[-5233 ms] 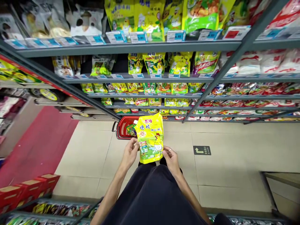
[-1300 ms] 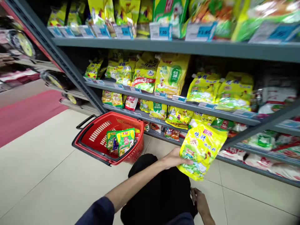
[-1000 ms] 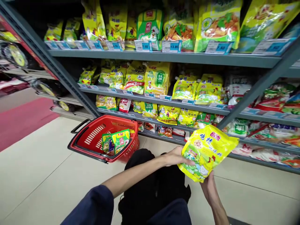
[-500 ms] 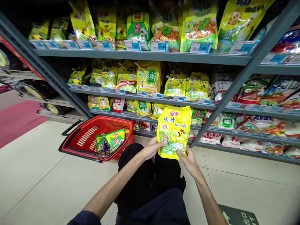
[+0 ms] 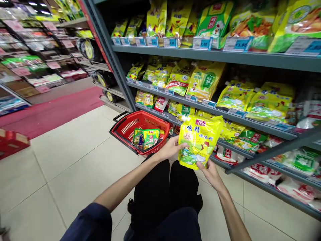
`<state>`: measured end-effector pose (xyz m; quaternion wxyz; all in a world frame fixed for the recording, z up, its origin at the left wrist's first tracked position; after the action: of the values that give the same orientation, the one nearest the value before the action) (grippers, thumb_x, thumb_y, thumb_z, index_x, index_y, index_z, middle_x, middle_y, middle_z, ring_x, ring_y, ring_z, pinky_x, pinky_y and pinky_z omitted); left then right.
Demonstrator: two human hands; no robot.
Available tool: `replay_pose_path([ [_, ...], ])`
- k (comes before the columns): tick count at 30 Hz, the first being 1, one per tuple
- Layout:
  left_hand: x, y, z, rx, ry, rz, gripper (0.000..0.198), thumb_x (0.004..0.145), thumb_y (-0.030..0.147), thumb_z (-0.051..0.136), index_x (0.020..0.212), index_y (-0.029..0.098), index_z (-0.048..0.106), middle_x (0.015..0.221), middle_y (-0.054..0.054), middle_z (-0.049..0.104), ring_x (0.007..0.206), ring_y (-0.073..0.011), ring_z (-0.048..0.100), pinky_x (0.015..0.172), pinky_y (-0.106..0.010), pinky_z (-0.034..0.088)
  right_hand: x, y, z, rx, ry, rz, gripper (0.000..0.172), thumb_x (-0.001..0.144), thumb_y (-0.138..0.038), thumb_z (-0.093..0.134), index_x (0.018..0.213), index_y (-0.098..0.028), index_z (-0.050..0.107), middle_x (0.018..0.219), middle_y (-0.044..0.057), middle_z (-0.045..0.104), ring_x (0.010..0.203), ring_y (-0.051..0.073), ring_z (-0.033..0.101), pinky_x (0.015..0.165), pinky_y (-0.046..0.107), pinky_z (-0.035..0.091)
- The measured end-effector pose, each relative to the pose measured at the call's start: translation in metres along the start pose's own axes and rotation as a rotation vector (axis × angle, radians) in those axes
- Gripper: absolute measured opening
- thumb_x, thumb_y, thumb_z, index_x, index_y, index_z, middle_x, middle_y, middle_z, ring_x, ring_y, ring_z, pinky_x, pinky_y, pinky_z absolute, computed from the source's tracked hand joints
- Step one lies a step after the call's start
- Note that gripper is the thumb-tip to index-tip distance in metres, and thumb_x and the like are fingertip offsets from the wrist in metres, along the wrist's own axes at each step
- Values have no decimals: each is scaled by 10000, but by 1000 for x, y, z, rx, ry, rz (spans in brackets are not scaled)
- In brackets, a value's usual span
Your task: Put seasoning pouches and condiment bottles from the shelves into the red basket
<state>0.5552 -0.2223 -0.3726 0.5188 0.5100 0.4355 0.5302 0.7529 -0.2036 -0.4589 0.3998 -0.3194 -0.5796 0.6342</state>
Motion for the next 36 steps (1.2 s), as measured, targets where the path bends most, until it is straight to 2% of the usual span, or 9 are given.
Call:
replay_pose_path([
  [2,7,-4,-28,3,58,-11,570,744,442,846,1212,147,707,1176,-139,758,1037,-284,721,943,-403,556,24,-7,14,12,-16,-24,571,795,-563,772,1241,-218,681,1324,99,709,1240,316,649,1086,475,519],
  [5,22,-12,-74,26,94,-66,550,716,440,866,1147,130,722,1097,-136,781,978,-272,733,905,-390,567,73,-9,34,46,55,-56,526,829,-571,733,1215,-217,681,1309,93,718,1214,296,670,1052,451,549],
  [9,47,-17,-145,70,174,-112,567,692,445,881,1129,122,715,1067,-128,788,1015,-277,721,921,-390,559,139,5,75,81,44,-31,573,759,-573,794,1172,-186,708,1166,102,778,1064,291,733,951,442,606],
  [12,70,-26,-196,95,173,-193,617,675,462,890,1151,116,704,1019,-128,795,990,-281,725,908,-400,566,182,15,103,100,42,-2,581,736,-576,806,1156,-183,721,1097,91,796,973,273,754,911,439,622],
  [18,109,-44,-279,162,171,-178,626,653,486,895,1132,132,702,1072,-122,789,970,-286,736,898,-413,581,242,24,137,-125,-1,22,429,822,-550,734,1039,-180,752,1037,56,803,938,257,751,860,399,624],
  [23,113,-43,-322,188,138,-202,631,664,508,880,1154,153,699,1143,-119,777,1016,-296,731,886,-401,589,264,40,172,-288,16,90,309,911,-476,642,995,-204,760,954,43,803,840,244,758,716,341,633],
  [27,125,-37,-342,205,97,-239,620,669,534,868,1130,151,710,1117,-124,784,990,-307,735,812,-387,601,285,33,186,-335,68,123,292,929,-439,617,1019,-191,743,954,66,799,726,230,753,632,327,616],
  [32,182,-41,-352,247,135,-118,583,658,537,867,1069,148,729,1087,-115,790,980,-283,731,926,-423,568,326,13,165,-531,174,144,223,887,-356,669,986,-161,712,959,88,794,793,216,749,676,299,591],
  [36,229,-38,-360,284,180,39,507,655,485,876,1007,148,736,1061,-111,787,991,-267,717,978,-426,540,360,18,156,-562,320,74,271,835,-239,700,1088,-156,649,980,91,782,822,202,743,711,300,593],
])
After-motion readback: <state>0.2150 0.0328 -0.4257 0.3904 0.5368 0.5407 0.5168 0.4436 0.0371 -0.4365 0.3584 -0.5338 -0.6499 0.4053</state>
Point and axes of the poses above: each hand's wrist, its own x-axis towards the middle knuckle, its own z-axis out of the palm, y = z × x, the point moved 6 cm from there along x, towards the middle knuckle
